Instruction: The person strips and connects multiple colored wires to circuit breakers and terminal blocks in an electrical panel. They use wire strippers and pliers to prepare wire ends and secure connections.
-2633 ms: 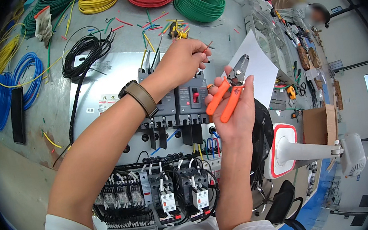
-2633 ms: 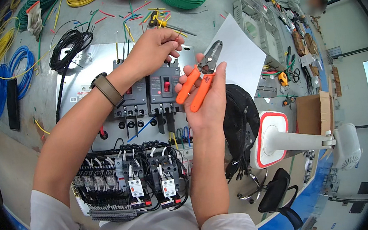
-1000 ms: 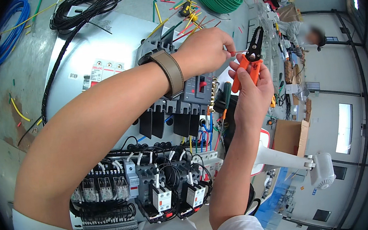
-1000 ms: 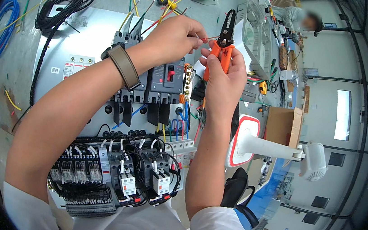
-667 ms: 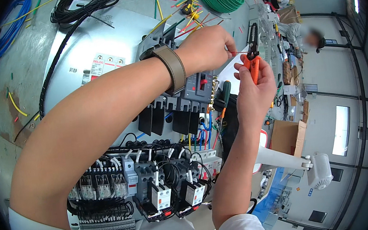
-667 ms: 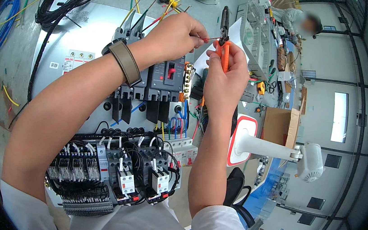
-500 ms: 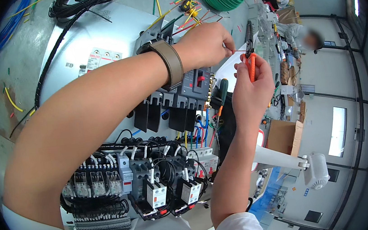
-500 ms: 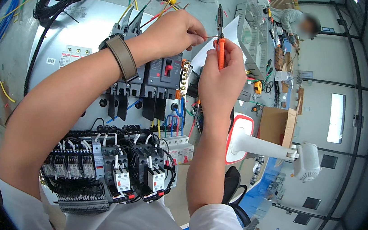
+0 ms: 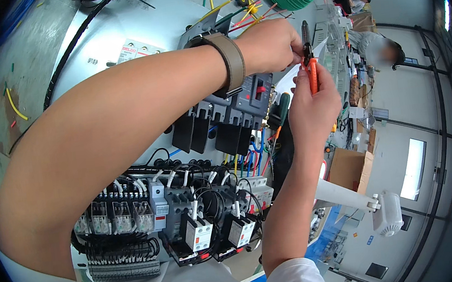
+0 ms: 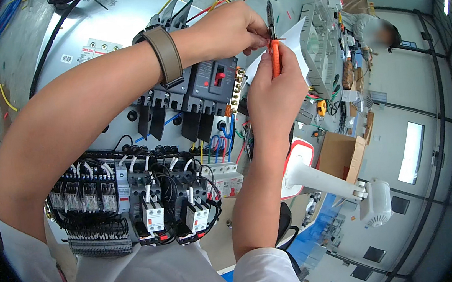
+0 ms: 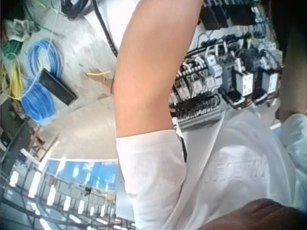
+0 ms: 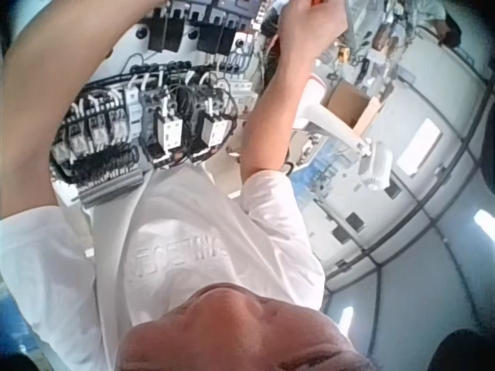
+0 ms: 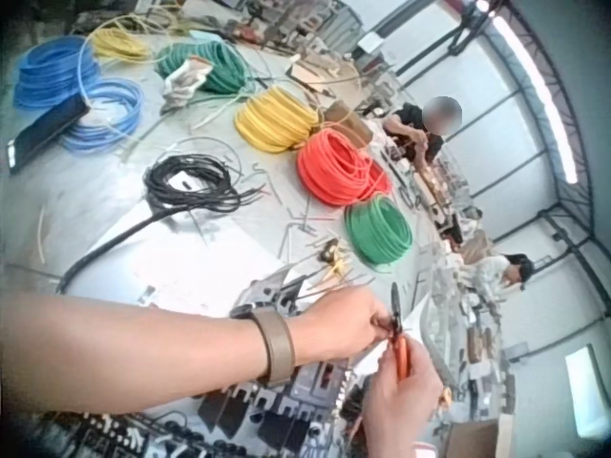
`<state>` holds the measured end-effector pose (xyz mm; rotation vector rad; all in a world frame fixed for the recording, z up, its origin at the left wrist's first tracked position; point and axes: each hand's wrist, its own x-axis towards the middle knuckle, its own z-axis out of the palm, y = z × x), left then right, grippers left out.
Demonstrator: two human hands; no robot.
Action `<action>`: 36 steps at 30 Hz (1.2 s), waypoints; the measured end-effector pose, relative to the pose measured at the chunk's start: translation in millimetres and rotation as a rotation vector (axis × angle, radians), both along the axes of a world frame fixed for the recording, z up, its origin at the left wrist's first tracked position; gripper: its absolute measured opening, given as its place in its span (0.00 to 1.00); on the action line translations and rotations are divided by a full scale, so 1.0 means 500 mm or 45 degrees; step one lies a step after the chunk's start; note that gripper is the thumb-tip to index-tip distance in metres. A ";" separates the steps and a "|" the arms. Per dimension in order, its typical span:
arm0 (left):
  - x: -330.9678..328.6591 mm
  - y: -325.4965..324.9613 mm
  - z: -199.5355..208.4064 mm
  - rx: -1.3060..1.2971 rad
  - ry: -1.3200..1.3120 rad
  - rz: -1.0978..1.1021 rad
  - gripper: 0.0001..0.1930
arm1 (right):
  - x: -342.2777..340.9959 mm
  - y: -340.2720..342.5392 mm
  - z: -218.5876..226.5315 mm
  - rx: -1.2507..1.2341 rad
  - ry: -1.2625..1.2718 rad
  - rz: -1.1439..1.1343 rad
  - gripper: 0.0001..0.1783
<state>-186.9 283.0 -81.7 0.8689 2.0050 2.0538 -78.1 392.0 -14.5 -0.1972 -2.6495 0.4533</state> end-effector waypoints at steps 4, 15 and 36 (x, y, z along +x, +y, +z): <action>0.003 -0.002 0.004 -0.002 -0.007 -0.014 0.10 | 0.003 -0.006 0.006 0.009 -0.046 -0.025 0.15; 0.003 -0.009 0.012 -0.012 -0.066 -0.052 0.09 | 0.003 0.001 0.011 0.070 -0.080 0.032 0.15; 0.002 -0.001 0.007 -0.021 -0.046 0.000 0.08 | 0.001 0.007 -0.002 0.012 -0.055 0.037 0.17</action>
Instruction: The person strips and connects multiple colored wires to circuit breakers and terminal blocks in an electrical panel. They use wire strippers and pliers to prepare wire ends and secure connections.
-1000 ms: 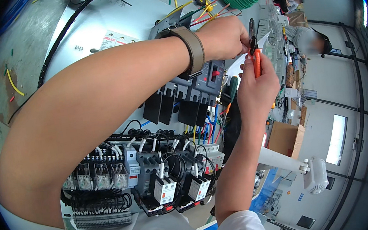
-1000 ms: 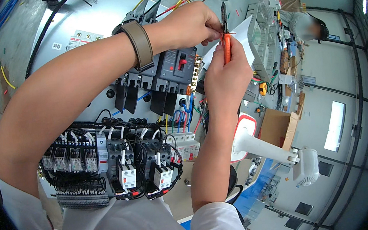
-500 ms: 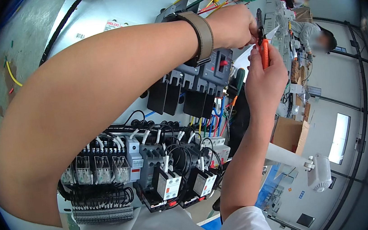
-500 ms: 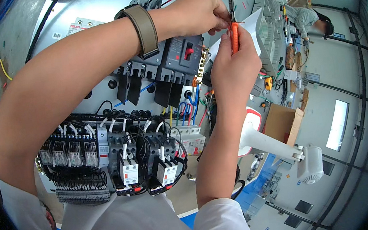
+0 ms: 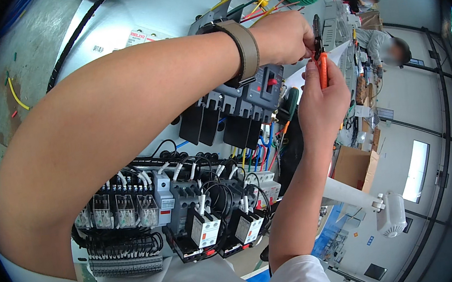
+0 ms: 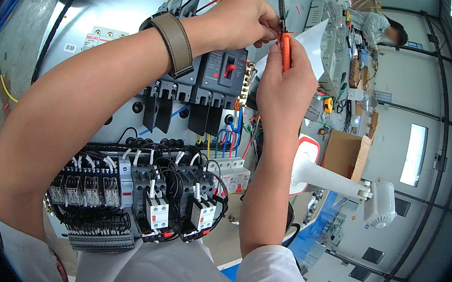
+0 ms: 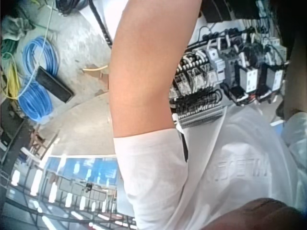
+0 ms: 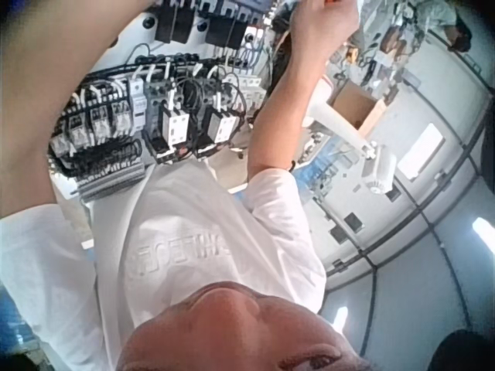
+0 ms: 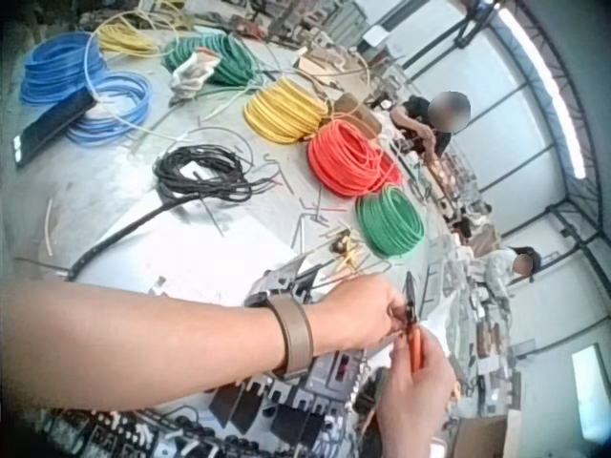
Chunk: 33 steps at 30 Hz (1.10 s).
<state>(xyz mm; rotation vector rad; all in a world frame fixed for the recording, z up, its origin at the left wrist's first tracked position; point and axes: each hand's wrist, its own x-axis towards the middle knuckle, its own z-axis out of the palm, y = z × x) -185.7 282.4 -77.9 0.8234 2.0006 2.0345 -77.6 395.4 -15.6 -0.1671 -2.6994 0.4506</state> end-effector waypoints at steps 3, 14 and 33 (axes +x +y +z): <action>0.001 -0.002 0.001 0.004 0.005 -0.004 0.08 | 0.001 -0.006 0.005 -0.005 -0.032 -0.031 0.17; 0.001 0.000 0.002 -0.001 -0.064 -0.037 0.08 | 0.000 -0.004 0.012 -0.044 -0.047 -0.034 0.15; -0.002 -0.002 0.009 0.080 -0.147 -0.139 0.11 | -0.001 0.002 0.008 0.130 0.022 0.022 0.14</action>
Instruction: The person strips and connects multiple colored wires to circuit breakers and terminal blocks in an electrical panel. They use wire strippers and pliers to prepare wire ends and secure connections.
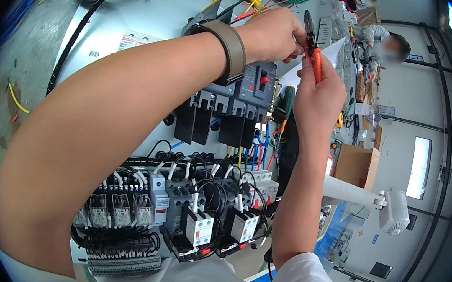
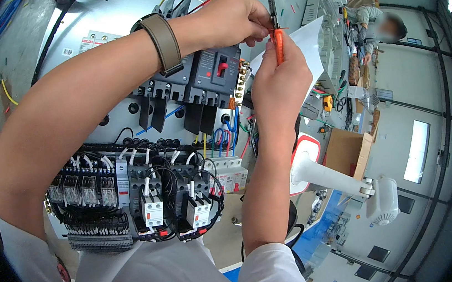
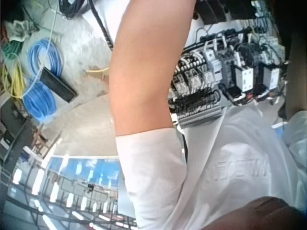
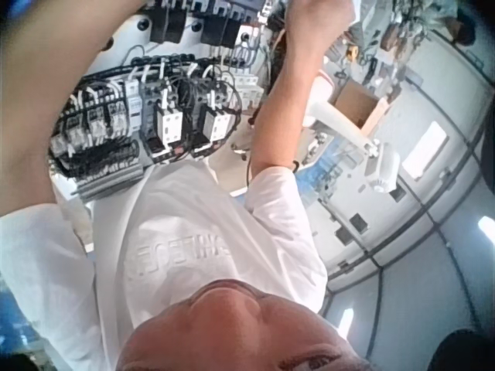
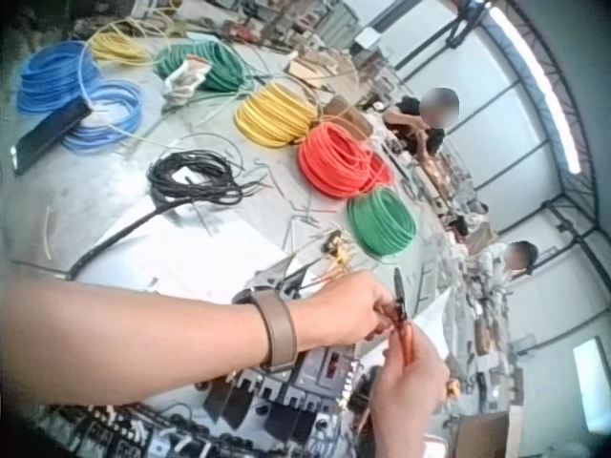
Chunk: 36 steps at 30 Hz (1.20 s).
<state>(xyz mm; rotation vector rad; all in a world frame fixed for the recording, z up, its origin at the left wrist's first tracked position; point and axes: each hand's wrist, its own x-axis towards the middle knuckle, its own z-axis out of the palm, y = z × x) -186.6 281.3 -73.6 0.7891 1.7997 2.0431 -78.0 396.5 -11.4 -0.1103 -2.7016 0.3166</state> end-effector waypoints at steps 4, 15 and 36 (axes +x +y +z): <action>0.000 -0.002 -0.001 -0.017 -0.008 -0.001 0.10 | 0.001 -0.005 0.005 -0.044 -0.034 -0.006 0.14; 0.003 -0.005 -0.002 -0.033 0.025 -0.011 0.10 | 0.004 0.014 0.001 -0.369 -0.073 0.033 0.13; 0.010 -0.035 0.019 -0.280 0.398 0.005 0.08 | 0.005 0.103 -0.057 -2.054 -0.258 0.364 0.16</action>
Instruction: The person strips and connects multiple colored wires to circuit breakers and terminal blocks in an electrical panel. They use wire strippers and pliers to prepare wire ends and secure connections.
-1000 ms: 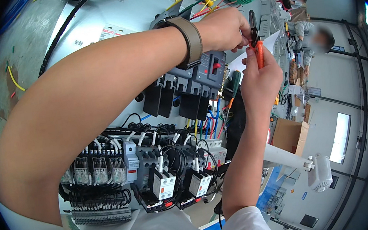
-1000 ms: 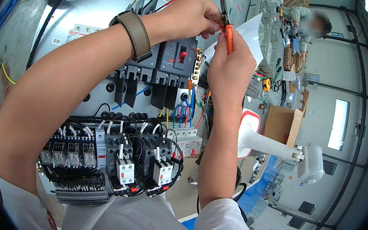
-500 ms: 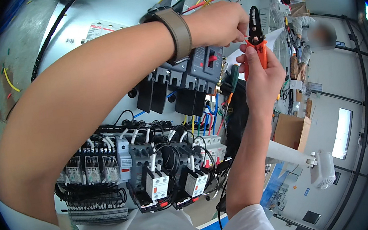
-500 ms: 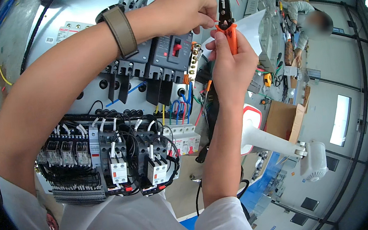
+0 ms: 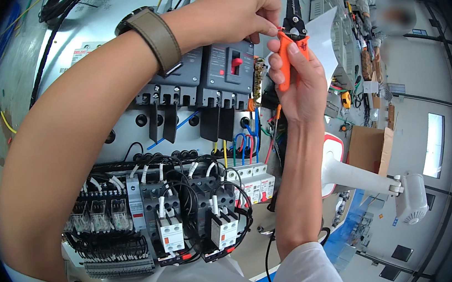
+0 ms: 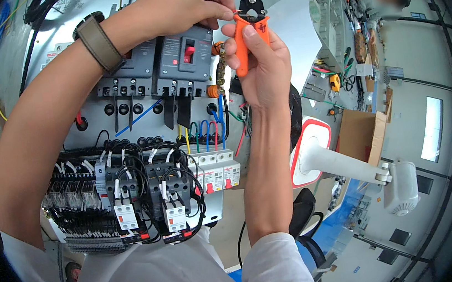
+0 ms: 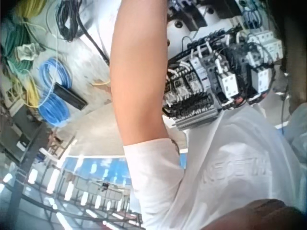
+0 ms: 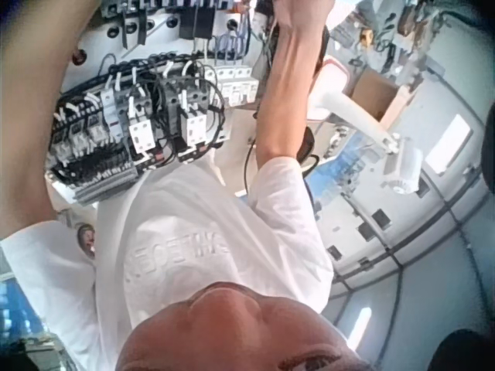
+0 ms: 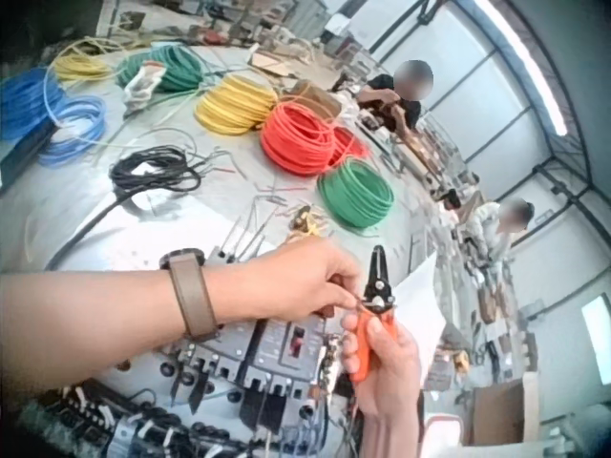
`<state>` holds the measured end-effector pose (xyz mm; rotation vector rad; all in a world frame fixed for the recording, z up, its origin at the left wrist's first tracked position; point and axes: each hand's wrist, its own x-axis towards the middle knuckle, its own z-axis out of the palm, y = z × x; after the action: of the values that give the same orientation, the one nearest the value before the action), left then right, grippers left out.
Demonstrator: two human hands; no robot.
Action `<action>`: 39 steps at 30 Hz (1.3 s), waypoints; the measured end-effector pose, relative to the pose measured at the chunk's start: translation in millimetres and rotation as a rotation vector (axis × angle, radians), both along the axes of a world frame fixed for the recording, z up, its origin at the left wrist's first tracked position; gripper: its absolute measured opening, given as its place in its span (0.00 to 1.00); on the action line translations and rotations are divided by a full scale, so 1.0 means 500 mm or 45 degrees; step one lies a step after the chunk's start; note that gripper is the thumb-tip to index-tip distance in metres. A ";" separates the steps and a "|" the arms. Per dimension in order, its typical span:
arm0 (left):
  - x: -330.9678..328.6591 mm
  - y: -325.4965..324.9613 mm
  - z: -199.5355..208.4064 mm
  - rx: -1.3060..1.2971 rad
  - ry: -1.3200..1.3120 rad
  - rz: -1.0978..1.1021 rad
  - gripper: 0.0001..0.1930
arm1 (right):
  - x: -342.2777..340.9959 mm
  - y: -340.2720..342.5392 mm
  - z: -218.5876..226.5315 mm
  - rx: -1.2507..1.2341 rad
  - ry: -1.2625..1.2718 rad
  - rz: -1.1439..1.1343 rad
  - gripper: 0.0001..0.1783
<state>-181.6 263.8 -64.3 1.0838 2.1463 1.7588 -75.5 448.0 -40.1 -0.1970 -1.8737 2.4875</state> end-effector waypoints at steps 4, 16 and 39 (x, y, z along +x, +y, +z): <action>-0.001 -0.019 0.039 0.064 -0.223 -0.259 0.08 | 0.008 0.033 -0.022 -0.108 0.012 0.092 0.16; 0.005 0.009 0.022 -0.023 -0.205 -0.076 0.14 | -0.022 -0.015 0.009 0.516 0.054 -0.275 0.12; -0.004 -0.012 0.031 0.124 -0.642 -0.224 0.18 | 0.004 0.015 -0.050 -0.992 -0.146 0.127 0.21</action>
<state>-183.7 258.1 -48.7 0.7175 1.6313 1.8261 -73.5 455.3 -65.2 -0.2580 -0.8487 3.1933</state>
